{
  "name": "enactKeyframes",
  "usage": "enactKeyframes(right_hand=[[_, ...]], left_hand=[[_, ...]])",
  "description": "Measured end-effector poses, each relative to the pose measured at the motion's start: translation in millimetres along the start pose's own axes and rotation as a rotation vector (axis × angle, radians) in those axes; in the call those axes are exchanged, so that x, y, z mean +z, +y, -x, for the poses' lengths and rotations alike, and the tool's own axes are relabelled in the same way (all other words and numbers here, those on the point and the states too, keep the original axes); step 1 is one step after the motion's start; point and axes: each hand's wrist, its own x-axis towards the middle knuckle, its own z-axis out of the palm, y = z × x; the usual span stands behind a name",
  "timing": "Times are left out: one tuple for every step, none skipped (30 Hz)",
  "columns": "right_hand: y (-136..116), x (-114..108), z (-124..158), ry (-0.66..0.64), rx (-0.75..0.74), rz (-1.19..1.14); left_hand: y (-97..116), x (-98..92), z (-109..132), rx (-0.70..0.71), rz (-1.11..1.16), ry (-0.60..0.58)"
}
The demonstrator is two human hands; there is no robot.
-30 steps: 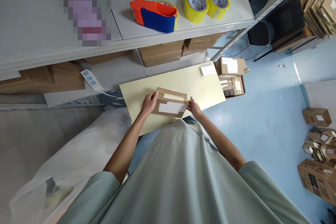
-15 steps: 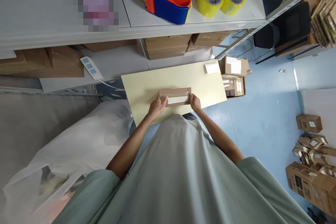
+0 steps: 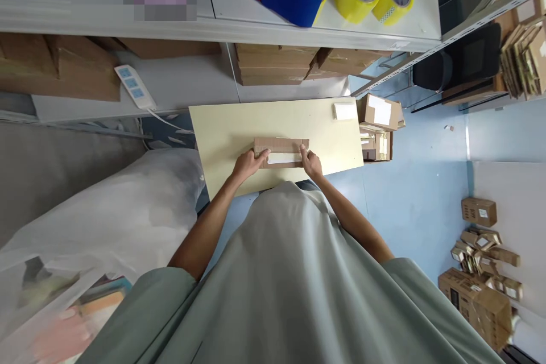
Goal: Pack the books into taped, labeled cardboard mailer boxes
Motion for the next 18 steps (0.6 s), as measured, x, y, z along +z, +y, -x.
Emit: enactKeyframes(right_hand=[[0,-1,-2,-0.006,-0.001,0.003],[-1,-2,-4,-0.015,-0.008,0.014],[-1,-4,-7,-0.029,-0.022,0.034],[0,-6,-9,-0.045,-0.04,0.061],[0,-8,-12,-0.067,-0.059,0.092],[1,-11,-15,-0.095,-0.078,0.123],[2,-14,-18,-0.127,-0.098,0.153],[3,-17,-21,-0.161,-0.122,0.179],[5,-20,-24,-0.197,-0.154,0.2],[8,-23,-28,-0.235,-0.188,0.215],[11,-26,-32,-0.272,-0.225,0.225],[15,-29,-37,-0.301,-0.262,0.23],[19,-33,-41,-0.323,-0.293,0.231],[24,-38,-47,-0.338,-0.318,0.23],[30,-43,-53,-0.347,-0.336,0.228],[36,-48,-60,-0.35,-0.348,0.225],[42,-55,-67,-0.353,-0.357,0.219],[49,-61,-74,-0.356,-0.364,0.207]], left_hand=[[0,1.2,1,-0.011,0.011,0.005],[1,2.4,2,-0.023,0.025,0.007],[1,3.4,3,-0.037,0.044,0.008],[1,4.3,4,-0.051,0.065,0.01],[2,5.2,5,-0.063,0.089,0.017],[2,6.1,6,-0.072,0.112,0.031],[2,6.9,7,-0.079,0.132,0.05],[3,7.6,8,-0.084,0.146,0.072],[4,8.2,10,-0.092,0.156,0.096],[7,8.7,12,-0.102,0.159,0.118],[10,9.2,13,-0.117,0.158,0.134],[16,9.6,15,-0.135,0.152,0.143],[23,10.1,16,-0.155,0.144,0.148],[31,10.8,16,-0.179,0.132,0.147],[42,11.7,16,-0.205,0.118,0.144],[53,12.8,15,-0.232,0.103,0.141],[66,14.1,13,-0.258,0.089,0.14],[79,15.5,10,-0.281,0.075,0.144]])
